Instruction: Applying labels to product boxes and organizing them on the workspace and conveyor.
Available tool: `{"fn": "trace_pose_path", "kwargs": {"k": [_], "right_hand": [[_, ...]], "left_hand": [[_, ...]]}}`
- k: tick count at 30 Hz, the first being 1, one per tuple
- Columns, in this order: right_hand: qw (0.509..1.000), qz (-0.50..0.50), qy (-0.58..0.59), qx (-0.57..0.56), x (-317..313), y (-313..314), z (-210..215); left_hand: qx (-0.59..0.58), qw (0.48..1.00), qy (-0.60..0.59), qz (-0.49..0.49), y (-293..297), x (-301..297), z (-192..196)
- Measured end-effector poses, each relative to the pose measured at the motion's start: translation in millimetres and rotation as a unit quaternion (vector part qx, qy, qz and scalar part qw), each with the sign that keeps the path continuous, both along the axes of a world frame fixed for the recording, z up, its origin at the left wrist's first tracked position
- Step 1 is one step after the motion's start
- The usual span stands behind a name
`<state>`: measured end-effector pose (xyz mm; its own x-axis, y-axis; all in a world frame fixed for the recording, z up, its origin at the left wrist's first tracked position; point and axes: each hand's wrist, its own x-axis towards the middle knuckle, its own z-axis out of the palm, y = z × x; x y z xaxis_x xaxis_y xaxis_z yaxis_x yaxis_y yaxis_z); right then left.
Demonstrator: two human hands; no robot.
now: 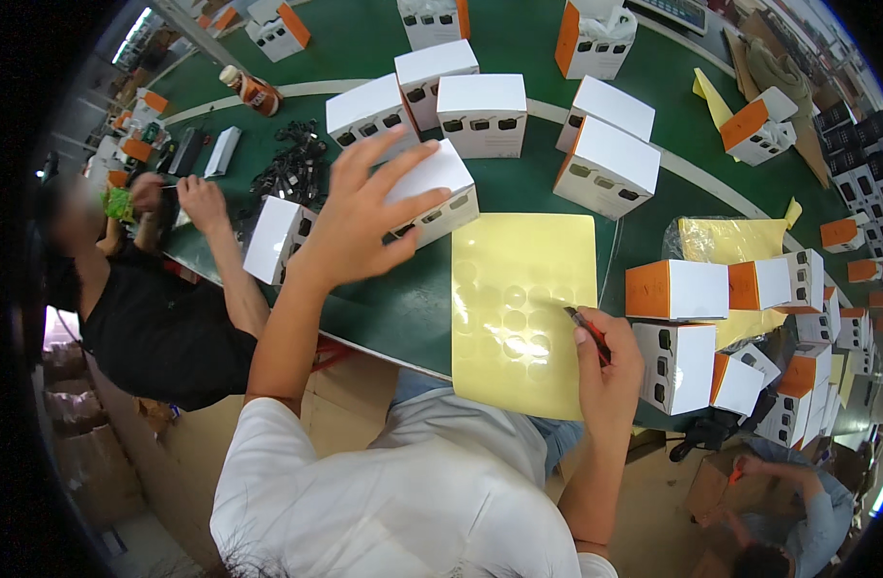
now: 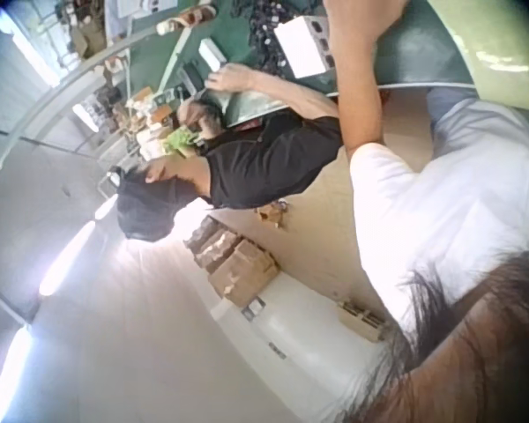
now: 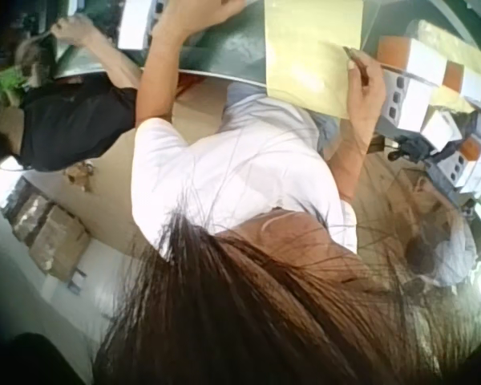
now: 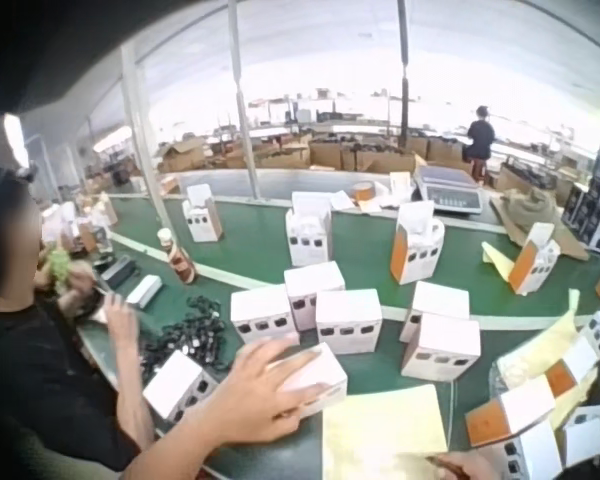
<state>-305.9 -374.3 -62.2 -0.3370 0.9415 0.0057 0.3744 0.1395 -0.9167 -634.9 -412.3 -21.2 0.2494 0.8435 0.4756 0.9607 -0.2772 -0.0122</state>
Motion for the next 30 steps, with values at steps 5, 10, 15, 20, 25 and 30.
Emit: {"fn": "trace_pose_path", "kwargs": {"k": [5,10,15,20,25,30], "right_hand": [[0.994,0.057,-0.063,0.065,-18,15,2],[0.957,0.138,-0.221,0.129,-39,28,-1],[0.94,0.138,-0.263,0.166,-50,36,-6],[0.928,0.131,-0.296,0.183,-56,39,-9],[0.924,0.126,-0.32,0.168,-57,41,-11],[0.924,0.129,-0.324,0.155,-55,42,-12]], "left_hand": [[-0.157,0.886,-0.385,-0.205,-23,56,-73],[-0.186,0.924,-0.323,-0.084,-1,76,-112],[-0.188,0.935,-0.295,-0.067,3,83,-115],[-0.161,0.949,-0.268,-0.049,-1,85,-118],[-0.164,0.949,-0.264,-0.048,2,86,-120],[-0.169,0.949,-0.262,-0.048,2,86,-119]]}}
